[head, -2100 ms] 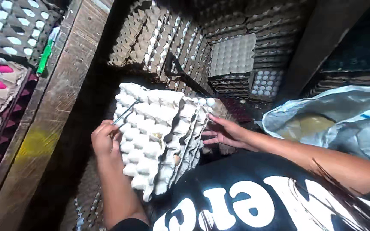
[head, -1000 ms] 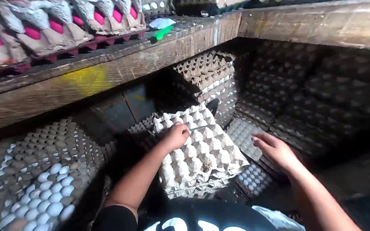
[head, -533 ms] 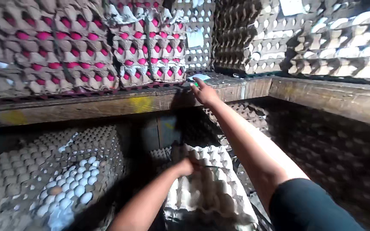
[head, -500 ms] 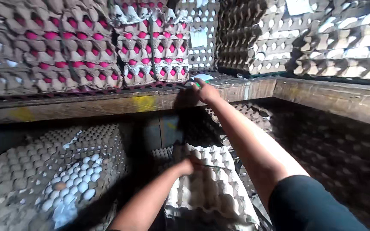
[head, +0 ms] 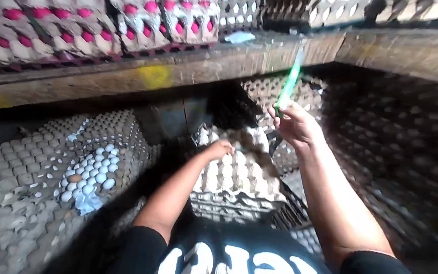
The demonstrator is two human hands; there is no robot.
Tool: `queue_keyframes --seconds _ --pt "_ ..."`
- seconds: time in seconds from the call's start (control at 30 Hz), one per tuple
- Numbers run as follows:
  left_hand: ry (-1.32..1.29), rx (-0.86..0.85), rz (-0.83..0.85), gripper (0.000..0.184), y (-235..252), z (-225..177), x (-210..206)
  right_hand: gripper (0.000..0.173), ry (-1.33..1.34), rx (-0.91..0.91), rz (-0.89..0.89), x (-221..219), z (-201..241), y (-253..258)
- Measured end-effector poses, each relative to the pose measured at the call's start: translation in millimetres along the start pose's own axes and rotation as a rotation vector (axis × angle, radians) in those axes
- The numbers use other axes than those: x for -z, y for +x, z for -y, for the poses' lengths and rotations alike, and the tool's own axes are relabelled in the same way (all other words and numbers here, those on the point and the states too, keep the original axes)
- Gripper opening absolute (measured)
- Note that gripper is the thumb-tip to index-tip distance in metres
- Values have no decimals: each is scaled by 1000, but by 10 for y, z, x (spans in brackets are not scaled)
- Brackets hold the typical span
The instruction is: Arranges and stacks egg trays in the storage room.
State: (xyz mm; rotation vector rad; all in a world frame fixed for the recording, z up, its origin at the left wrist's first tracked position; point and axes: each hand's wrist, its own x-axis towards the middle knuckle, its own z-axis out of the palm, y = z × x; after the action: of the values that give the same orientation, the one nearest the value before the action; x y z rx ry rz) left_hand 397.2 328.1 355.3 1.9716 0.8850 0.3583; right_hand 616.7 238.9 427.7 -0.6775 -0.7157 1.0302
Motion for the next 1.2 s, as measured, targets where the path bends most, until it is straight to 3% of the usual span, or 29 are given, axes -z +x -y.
queue_keyframes --seconds 0.13,0.23,0.37,0.47,0.7,0.83,0.97,1.03,1.13,1.2 --pt "-46 2 -44 24 25 96 -84 31 -258 -43 -40 671 -285 -642" --pt "-94 -18 -78 23 70 187 -81 35 -517 -112 3 789 -300 -962" --pt "-120 2 -88 22 95 199 -94 33 -722 -148 8 682 -334 -1086" --pt "-145 3 -80 22 74 187 -70 47 -932 -197 -15 599 -405 -1043" --pt "-127 14 -38 23 31 199 -37 34 -1596 -232 36 335 -416 -1135" --pt "-136 23 -48 22 31 178 -42 46 -1829 -165 94 75 -554 -1168" --pt "-189 6 -66 20 -12 178 -64 49 -1939 -365 99 -175 -738 -1007" --pt "-354 -26 -137 20 -49 193 -12 49 -1941 -401 103 -230 -769 -917" --pt "-1087 -105 -343 32 -21 305 140 49 -1939 -423 120 -160 -776 -880" --pt "-1196 -116 -433 30 6 421 232 46 -1879 -339 88 -78 -731 -866"
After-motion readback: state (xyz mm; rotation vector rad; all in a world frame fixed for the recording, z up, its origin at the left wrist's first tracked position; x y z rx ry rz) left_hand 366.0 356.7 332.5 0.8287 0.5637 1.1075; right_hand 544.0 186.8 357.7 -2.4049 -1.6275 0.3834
